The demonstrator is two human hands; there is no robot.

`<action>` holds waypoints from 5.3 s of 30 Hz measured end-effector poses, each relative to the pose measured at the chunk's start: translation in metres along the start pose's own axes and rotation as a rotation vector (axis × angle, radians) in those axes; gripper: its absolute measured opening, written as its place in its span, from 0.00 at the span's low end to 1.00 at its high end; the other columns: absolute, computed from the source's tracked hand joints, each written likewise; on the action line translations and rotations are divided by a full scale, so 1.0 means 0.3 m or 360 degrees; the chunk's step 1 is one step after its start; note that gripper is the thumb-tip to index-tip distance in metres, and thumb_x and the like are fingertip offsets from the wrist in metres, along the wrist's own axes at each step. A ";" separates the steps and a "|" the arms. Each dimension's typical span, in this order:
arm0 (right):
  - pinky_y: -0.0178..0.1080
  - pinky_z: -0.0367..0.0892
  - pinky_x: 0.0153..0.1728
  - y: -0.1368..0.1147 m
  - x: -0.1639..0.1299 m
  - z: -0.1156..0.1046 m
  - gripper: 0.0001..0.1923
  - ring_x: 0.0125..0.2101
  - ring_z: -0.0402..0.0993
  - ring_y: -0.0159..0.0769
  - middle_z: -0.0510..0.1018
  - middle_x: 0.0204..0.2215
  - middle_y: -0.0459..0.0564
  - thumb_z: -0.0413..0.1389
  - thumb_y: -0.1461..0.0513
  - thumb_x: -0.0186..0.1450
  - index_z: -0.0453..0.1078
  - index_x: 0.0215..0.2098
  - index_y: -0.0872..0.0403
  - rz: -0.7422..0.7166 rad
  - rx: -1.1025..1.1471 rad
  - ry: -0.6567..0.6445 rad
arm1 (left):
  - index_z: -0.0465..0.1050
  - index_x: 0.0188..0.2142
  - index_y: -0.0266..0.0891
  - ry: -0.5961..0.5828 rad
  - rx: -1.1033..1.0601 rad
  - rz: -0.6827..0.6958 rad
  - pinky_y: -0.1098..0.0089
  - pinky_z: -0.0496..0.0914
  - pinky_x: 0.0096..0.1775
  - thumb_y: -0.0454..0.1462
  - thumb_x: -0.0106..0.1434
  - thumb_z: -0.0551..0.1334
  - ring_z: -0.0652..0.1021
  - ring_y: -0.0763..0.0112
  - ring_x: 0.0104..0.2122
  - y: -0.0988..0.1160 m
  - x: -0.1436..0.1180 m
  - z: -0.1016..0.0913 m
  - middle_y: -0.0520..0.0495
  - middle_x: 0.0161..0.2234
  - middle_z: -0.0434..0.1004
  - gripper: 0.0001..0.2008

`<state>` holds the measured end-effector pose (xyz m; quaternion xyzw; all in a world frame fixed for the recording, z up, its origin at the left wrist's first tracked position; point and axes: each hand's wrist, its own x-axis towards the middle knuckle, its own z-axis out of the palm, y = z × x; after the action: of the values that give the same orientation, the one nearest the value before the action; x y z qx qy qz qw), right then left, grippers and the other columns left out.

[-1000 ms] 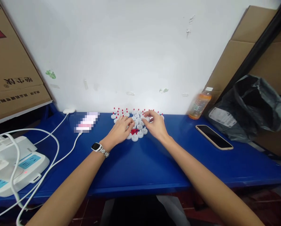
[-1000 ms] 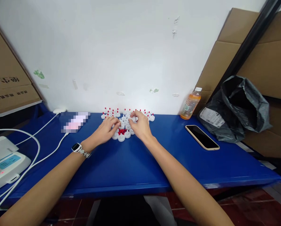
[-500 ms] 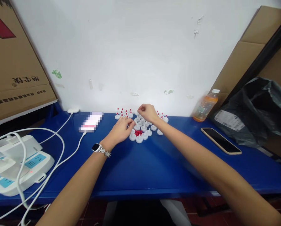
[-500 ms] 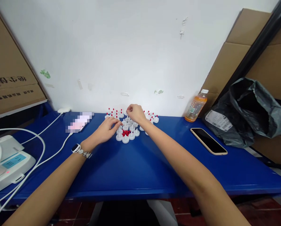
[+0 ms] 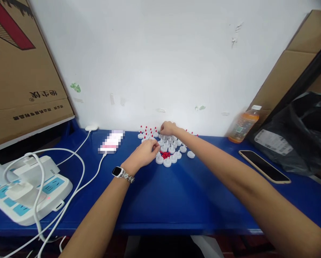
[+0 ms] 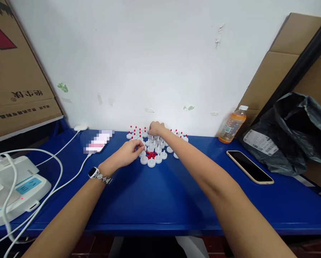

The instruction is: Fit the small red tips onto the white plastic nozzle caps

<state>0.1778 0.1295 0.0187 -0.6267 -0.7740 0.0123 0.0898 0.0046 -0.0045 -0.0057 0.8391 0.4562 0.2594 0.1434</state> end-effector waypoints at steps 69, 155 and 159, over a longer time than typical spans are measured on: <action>0.38 0.65 0.42 -0.058 -0.112 0.033 0.07 0.37 0.78 0.41 0.83 0.34 0.51 0.57 0.63 0.59 0.79 0.32 0.52 -0.0248 0.0088 0.0169 | 0.74 0.36 0.40 0.0240 0.0431 -0.0397 0.52 0.65 0.46 0.38 0.70 0.48 0.75 0.49 0.46 -0.008 -0.014 -0.052 0.38 0.44 0.78 0.15; 0.36 0.66 0.38 -0.079 -0.154 0.011 0.08 0.35 0.76 0.36 0.83 0.34 0.51 0.56 0.64 0.62 0.78 0.36 0.55 -0.0228 0.0674 0.0403 | 0.73 0.36 0.39 -0.0013 -0.0068 -0.0066 0.69 0.66 0.31 0.38 0.62 0.60 0.73 0.70 0.27 -0.029 -0.013 -0.059 0.49 0.29 0.75 0.06; 0.41 0.64 0.44 -0.099 -0.128 0.016 0.08 0.38 0.76 0.40 0.83 0.35 0.51 0.56 0.63 0.61 0.79 0.34 0.53 -0.0292 0.0328 0.0230 | 0.73 0.32 0.39 -0.0096 -0.0087 -0.0146 0.70 0.65 0.29 0.38 0.61 0.59 0.74 0.69 0.27 -0.054 -0.021 -0.067 0.49 0.28 0.77 0.06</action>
<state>0.1558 0.0864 0.0133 -0.5400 -0.8142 0.0382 0.2098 -0.0209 -0.0010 0.0012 0.8203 0.4825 0.2396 0.1918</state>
